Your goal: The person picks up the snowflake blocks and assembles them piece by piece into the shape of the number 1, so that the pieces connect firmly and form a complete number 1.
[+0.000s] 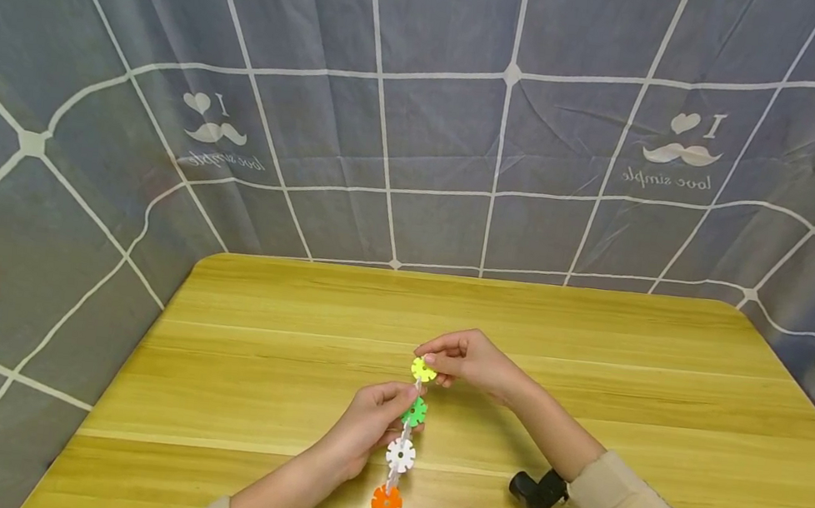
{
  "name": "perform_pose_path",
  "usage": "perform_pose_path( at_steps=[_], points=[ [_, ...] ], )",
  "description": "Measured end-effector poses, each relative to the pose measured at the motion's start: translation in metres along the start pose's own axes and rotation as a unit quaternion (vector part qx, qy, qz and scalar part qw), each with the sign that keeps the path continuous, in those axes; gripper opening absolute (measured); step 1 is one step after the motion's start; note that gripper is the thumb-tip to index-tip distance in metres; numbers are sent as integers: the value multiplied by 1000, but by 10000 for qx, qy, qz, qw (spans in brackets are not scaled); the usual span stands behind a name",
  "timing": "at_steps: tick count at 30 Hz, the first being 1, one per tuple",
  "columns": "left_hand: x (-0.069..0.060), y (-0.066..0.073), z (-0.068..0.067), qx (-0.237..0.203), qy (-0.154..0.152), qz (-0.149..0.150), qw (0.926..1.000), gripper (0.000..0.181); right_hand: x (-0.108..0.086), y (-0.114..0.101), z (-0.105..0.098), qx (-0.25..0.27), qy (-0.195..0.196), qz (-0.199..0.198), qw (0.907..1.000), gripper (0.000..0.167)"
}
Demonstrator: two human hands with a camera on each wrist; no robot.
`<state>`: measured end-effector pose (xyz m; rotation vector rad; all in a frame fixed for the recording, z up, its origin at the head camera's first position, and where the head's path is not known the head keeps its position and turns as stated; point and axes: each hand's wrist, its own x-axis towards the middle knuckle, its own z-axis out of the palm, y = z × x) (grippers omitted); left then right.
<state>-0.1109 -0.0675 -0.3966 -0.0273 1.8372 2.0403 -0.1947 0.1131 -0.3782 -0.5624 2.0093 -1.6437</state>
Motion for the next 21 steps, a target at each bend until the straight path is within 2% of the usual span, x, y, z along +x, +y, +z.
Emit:
perform_pose_path(
  at_steps=[8, 14, 21],
  points=[
    [2, 0, 5, -103, 87, 229, 9996, 40, -1, 0, 1, 58, -156, -56, 9998, 32],
    [2, 1, 7, -59, 274, 341, 9990, 37, -1, 1, 3, -28, -18, -106, 9999, 31],
    [3, 4, 10, -156, 331, 541, 9979, 36, -3, -1, 3, -126, 208, -236, 9994, 27]
  ],
)
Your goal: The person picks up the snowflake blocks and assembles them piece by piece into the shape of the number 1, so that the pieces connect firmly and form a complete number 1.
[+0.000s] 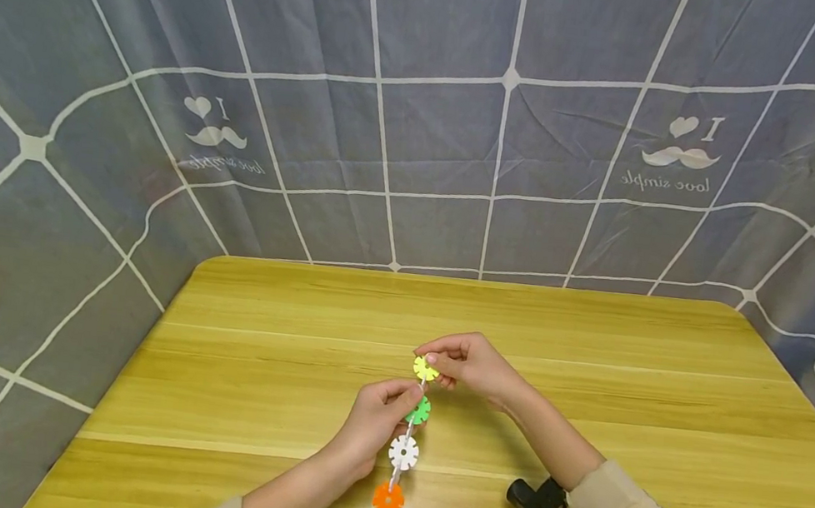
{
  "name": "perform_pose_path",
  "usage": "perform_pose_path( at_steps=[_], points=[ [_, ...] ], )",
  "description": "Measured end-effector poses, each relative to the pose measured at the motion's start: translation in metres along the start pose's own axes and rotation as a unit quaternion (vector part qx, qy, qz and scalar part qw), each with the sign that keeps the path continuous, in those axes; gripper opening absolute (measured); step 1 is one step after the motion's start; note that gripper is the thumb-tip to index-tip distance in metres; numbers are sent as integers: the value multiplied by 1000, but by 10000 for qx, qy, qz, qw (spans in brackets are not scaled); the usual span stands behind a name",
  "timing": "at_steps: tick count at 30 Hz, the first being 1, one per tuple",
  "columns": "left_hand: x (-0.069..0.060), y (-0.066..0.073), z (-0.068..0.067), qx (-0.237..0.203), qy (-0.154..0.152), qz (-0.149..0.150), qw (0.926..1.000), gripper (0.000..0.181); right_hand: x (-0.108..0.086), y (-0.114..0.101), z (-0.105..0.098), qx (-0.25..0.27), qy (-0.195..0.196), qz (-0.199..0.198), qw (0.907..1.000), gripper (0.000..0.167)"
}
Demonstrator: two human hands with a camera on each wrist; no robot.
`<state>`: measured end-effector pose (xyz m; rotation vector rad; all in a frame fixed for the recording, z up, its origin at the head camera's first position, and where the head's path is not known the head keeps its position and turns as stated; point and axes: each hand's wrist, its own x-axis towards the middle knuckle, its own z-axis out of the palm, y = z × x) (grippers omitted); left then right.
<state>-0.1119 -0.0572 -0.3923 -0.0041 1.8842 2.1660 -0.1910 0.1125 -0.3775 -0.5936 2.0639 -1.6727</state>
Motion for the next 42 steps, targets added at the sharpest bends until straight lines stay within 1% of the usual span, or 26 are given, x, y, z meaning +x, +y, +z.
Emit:
perform_pose_path(
  at_steps=[7, 15, 21, 27, 30, 33, 37, 42],
  points=[
    [0, 1, 3, -5, 139, 28, 9999, 36, -2, -1, 0, -38, 115, -45, 9999, 24],
    [0, 0, 3, 82, 162, 26, 9998, 36, -3, 0, 1, 30, 209, -17, 9998, 23],
    [0, 2, 6, 51, 223, 58, 9997, 35, -5, -1, 1, 77, 263, -32, 9996, 23],
    [2, 2, 6, 107, 319, -40, 9994, 36, -8, -2, 7, -78, 385, -141, 9991, 22],
    [3, 1, 6, 94, 319, -66, 9994, 36, -8, -2, 8, -188, 439, -122, 9988, 22],
    [4, 1, 6, 59, 294, -81, 9995, 36, -8, -3, 6, -148, 452, -90, 9988, 22],
    [4, 2, 6, 65, 231, -82, 9997, 37, -9, -5, 3, -17, 292, -85, 9995, 23],
    [3, 5, 4, 63, -7, -106, 9999, 38, -12, -6, -4, 32, -100, -126, 9999, 26]
  ],
)
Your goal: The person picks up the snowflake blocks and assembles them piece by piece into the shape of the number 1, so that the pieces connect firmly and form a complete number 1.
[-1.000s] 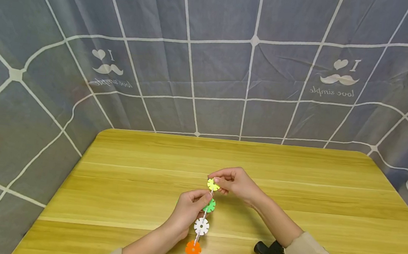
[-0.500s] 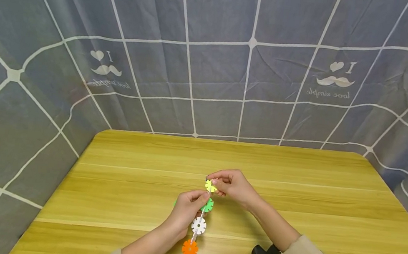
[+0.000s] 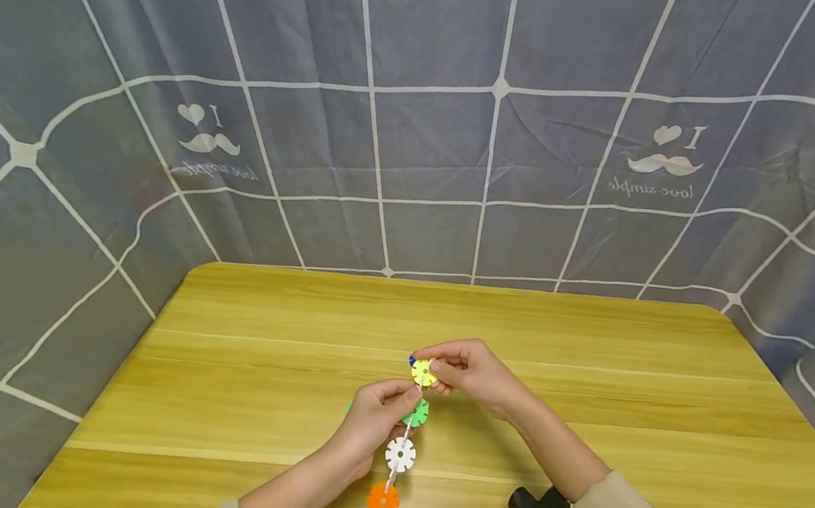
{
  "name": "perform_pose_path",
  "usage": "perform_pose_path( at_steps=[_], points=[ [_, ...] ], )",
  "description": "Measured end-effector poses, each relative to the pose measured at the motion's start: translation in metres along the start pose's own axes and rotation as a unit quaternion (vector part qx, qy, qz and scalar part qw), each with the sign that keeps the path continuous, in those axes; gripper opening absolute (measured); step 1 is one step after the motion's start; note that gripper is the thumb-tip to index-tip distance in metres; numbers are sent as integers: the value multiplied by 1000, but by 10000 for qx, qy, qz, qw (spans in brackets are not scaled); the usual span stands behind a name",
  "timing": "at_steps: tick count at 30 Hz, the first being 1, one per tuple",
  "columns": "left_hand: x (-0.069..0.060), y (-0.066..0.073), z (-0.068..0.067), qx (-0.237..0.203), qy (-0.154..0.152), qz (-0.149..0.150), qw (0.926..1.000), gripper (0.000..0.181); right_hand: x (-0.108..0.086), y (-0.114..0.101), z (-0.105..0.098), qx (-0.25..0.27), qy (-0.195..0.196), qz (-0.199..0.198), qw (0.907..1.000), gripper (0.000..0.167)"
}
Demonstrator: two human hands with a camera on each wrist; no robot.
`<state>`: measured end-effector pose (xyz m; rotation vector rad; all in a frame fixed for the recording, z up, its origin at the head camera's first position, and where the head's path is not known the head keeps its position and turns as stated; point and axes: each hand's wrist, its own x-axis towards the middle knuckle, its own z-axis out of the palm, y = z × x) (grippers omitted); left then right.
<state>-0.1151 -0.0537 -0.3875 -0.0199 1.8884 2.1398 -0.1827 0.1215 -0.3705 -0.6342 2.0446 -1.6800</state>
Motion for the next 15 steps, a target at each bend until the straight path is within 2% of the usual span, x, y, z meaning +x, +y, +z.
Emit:
perform_pose_path(
  at_steps=[6, 15],
  points=[
    [-1, 2, -5, -17, -152, 33, 9999, 45, 0, -2, -2, 207, -362, -76, 9991, 31],
    [-1, 3, -10, 61, -226, 11, 9997, 49, 1, 0, -3, 394, -473, -58, 9981, 33]
  ],
)
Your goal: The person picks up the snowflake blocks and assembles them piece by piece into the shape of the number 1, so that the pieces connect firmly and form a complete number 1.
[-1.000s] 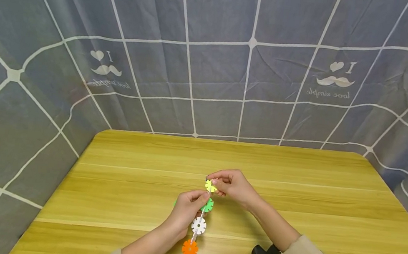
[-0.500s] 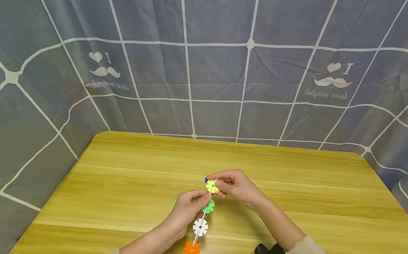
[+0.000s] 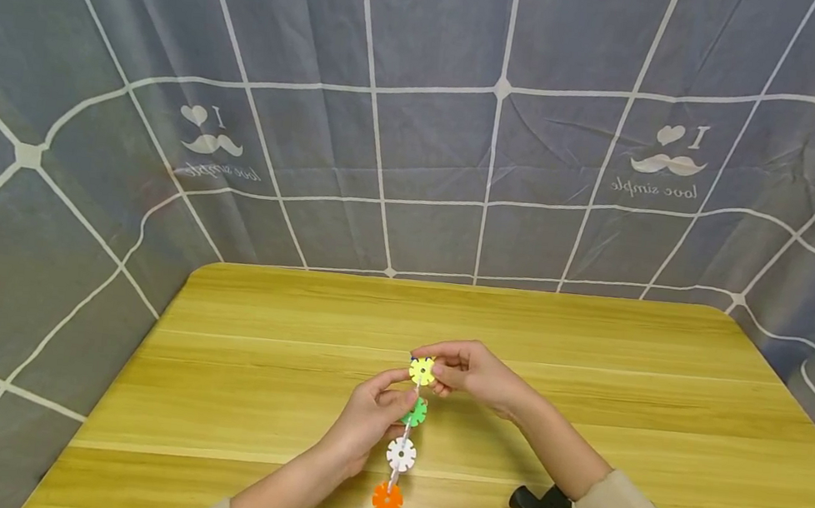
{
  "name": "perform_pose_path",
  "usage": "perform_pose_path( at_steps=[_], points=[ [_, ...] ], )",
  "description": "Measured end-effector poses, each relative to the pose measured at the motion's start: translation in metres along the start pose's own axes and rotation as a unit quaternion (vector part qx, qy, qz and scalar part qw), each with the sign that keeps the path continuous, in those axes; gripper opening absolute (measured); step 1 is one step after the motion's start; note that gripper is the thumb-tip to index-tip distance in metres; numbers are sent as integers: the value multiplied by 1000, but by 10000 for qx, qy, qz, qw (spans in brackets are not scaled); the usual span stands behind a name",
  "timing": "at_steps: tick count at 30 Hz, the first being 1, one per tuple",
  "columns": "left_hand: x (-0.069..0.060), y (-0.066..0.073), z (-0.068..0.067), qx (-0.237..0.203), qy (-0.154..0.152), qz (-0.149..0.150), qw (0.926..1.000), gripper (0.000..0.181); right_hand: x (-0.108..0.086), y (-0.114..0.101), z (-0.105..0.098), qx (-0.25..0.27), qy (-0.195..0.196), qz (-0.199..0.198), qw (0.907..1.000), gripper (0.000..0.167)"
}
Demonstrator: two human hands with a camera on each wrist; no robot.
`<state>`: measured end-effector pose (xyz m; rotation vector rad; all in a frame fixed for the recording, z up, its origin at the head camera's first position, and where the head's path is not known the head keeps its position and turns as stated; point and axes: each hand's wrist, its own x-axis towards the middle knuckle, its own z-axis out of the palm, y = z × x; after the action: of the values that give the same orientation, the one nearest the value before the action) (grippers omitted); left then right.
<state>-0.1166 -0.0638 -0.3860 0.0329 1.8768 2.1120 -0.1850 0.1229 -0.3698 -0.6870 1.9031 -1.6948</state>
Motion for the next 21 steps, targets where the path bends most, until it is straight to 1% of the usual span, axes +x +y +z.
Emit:
perform_pose_path(
  at_steps=[8, 15, 21],
  points=[
    [0, 1, -4, -51, -166, -39, 9998, 53, 0, -2, 0, -29, 112, 57, 9999, 32],
    [0, 0, -7, -63, -183, -71, 9998, 53, 2, -1, 1, 87, 130, 44, 9999, 32],
    [0, 0, -9, -39, -127, -49, 9999, 53, 3, -1, 2, 187, 129, 36, 9997, 34]
  ],
)
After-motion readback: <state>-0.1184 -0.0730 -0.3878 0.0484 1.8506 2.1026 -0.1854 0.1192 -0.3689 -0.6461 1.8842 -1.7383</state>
